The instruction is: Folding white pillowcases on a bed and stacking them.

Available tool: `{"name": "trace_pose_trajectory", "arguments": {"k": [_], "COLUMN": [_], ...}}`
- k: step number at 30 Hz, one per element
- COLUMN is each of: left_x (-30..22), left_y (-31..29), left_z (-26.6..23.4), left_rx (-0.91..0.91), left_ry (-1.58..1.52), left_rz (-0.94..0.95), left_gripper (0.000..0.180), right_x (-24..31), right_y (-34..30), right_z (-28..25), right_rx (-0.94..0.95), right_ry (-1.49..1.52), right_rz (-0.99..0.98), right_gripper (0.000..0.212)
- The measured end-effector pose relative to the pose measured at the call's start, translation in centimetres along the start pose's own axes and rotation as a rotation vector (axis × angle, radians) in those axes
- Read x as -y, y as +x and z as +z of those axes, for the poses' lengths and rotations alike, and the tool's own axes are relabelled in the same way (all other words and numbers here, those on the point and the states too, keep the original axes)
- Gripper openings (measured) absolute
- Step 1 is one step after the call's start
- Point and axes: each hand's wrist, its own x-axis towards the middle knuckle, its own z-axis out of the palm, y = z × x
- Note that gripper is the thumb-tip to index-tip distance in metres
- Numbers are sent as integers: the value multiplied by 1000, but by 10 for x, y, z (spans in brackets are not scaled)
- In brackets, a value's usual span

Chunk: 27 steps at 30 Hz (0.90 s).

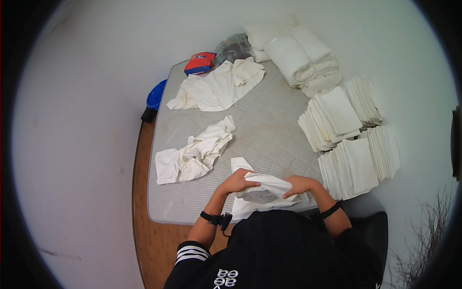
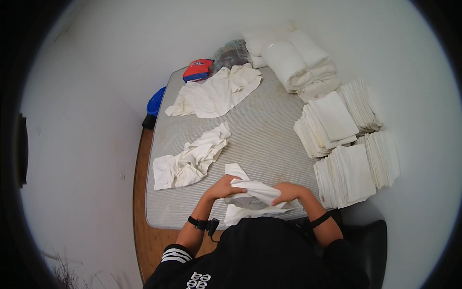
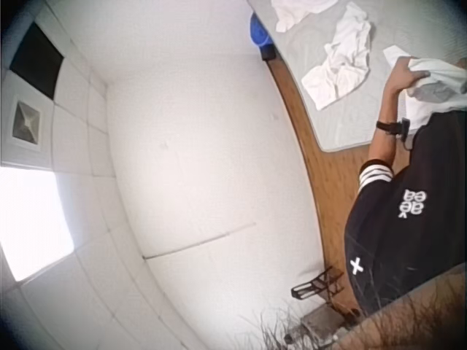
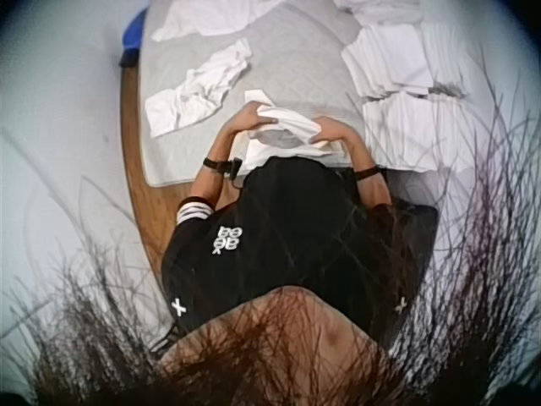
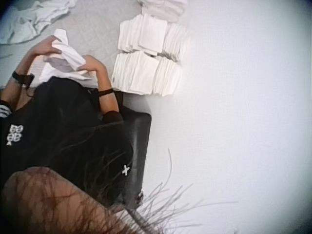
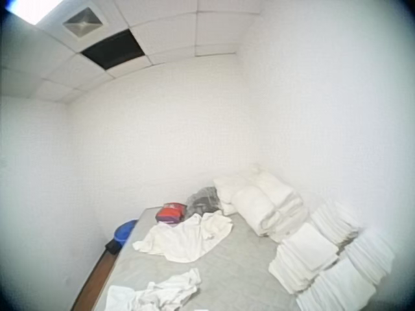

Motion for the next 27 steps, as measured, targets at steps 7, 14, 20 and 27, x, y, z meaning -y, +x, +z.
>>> {"name": "trace_pose_trajectory", "arguments": {"k": [7,14,20,27], "left_x": [229,254,110,-144], "left_y": [-62,-73,92,56], "left_z": [0,30,-135,-237], "left_rx": [416,610,-820,-1244], "left_ry": [391,195,834,416], "left_rz": [-353,-717,-255,696], "left_gripper": [33,55,36,26], "right_x": [-167,-153,-75,129], "right_y": [-24,-55,-5,-70], "right_z": [82,49,-155,-260], "right_rx": [616,551,-1297,-1798], "right_ry": [-148,210,-423,-342], "right_rz": [539,1103,370,-224], "right_gripper": [74,96,36,17]}}
